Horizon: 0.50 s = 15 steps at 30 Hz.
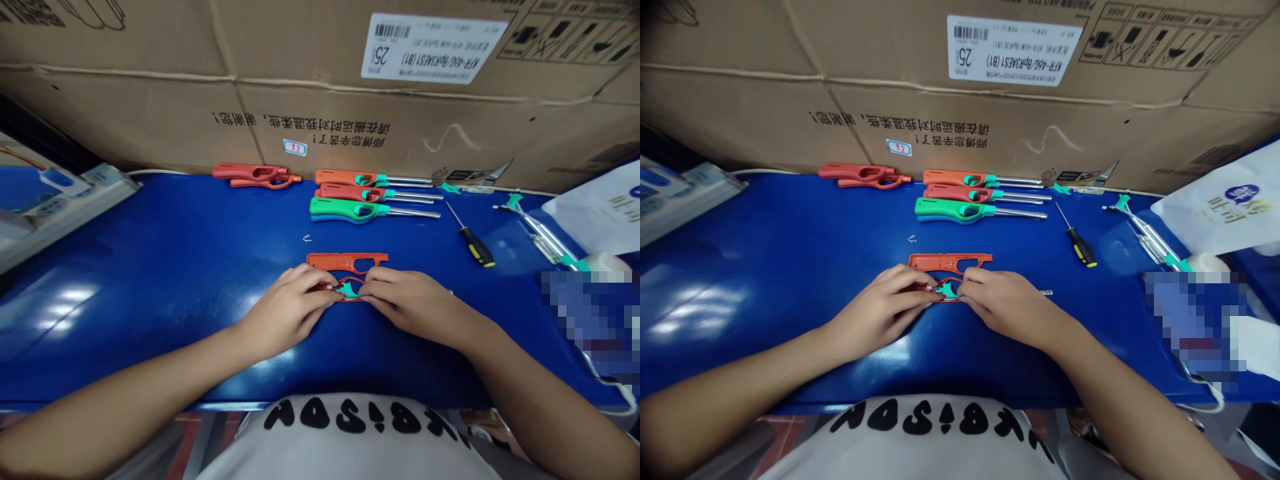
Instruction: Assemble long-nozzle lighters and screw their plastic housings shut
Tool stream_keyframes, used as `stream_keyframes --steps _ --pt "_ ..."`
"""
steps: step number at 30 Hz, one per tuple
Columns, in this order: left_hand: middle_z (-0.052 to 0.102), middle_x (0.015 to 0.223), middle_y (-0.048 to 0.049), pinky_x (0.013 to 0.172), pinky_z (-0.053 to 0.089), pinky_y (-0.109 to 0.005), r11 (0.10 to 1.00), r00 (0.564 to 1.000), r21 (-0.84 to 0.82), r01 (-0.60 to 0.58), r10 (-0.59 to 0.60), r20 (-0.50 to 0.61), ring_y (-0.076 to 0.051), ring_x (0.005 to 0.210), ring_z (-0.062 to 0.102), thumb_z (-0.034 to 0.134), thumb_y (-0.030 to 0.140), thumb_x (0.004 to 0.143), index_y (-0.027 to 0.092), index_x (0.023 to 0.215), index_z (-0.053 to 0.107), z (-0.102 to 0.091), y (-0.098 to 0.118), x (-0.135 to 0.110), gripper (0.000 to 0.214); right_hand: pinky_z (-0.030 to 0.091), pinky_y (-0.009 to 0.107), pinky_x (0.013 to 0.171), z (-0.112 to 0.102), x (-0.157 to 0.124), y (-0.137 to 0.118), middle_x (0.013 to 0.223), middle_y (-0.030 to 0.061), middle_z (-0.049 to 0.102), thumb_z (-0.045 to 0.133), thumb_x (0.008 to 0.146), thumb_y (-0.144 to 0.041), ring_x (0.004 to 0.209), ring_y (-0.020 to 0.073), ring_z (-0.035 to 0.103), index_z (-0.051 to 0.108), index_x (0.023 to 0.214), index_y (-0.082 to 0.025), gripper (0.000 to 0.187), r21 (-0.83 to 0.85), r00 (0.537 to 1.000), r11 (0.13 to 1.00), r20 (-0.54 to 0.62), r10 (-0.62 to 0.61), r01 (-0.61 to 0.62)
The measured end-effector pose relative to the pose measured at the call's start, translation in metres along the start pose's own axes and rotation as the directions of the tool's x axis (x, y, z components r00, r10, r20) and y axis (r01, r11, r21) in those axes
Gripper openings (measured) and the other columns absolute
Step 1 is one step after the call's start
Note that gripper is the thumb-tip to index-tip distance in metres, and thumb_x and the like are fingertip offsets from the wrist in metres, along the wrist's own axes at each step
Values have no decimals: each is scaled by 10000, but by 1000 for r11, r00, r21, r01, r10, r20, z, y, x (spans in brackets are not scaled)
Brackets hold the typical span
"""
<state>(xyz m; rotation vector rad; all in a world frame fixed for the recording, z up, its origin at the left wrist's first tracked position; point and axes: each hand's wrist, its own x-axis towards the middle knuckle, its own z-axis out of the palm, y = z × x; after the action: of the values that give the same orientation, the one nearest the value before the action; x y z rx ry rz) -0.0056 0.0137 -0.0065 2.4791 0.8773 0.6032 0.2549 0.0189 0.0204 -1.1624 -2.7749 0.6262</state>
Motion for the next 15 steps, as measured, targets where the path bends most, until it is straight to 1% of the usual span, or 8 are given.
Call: stream_keyframes --steps 4,8,10,12,14,15 --pt "667 1163 -61 913 485 -383 1000 999 -10 -19 19 -37 -214 1064 578 533 159 1000 253 1192 699 1 -1 0 270 472 306 711 0 -1 -1 1015 42 653 446 1029 -219 877 179 642 683 1049 -210 238 28 1000 1000 -14 4 -3" --pt "687 1142 -53 912 495 -371 1000 999 11 -29 29 -38 -203 1045 604 547 160 994 242 1210 682 -2 -1 0 267 513 307 788 -5 -2 -1 1052 52 665 445 1031 -233 913 173 649 682 1104 -218 248 91 998 996 -69 14 -8" --pt "692 1139 -59 906 499 -374 999 999 42 -26 28 -35 -205 1035 613 542 161 993 232 1218 675 -4 -1 0 270 524 318 803 -7 -1 2 1091 60 663 436 1032 -233 943 181 650 669 1155 -229 264 59 992 998 -122 45 -38" --pt "691 1149 -69 901 504 -378 998 999 57 -27 29 -40 -206 1028 618 546 165 988 220 1218 672 -8 -1 0 268 529 342 808 -8 -1 7 1136 75 650 448 1015 -212 997 206 637 652 1194 -235 272 -15 982 997 -177 68 -72" --pt "689 1166 -76 901 509 -384 998 998 58 -29 33 -59 -208 1027 620 554 162 978 211 1219 669 -13 -1 1 272 529 369 828 -7 0 13 1171 88 628 472 985 -176 1050 231 613 642 1208 -241 288 -66 975 994 -209 70 -85" --pt "689 1171 -79 901 511 -390 998 996 62 -30 35 -77 -211 1029 621 557 159 973 207 1215 670 -17 -1 2 271 528 378 848 -7 0 16 1182 89 617 485 969 -158 1067 235 602 638 1209 -246 298 -62 975 995 -211 69 -83"
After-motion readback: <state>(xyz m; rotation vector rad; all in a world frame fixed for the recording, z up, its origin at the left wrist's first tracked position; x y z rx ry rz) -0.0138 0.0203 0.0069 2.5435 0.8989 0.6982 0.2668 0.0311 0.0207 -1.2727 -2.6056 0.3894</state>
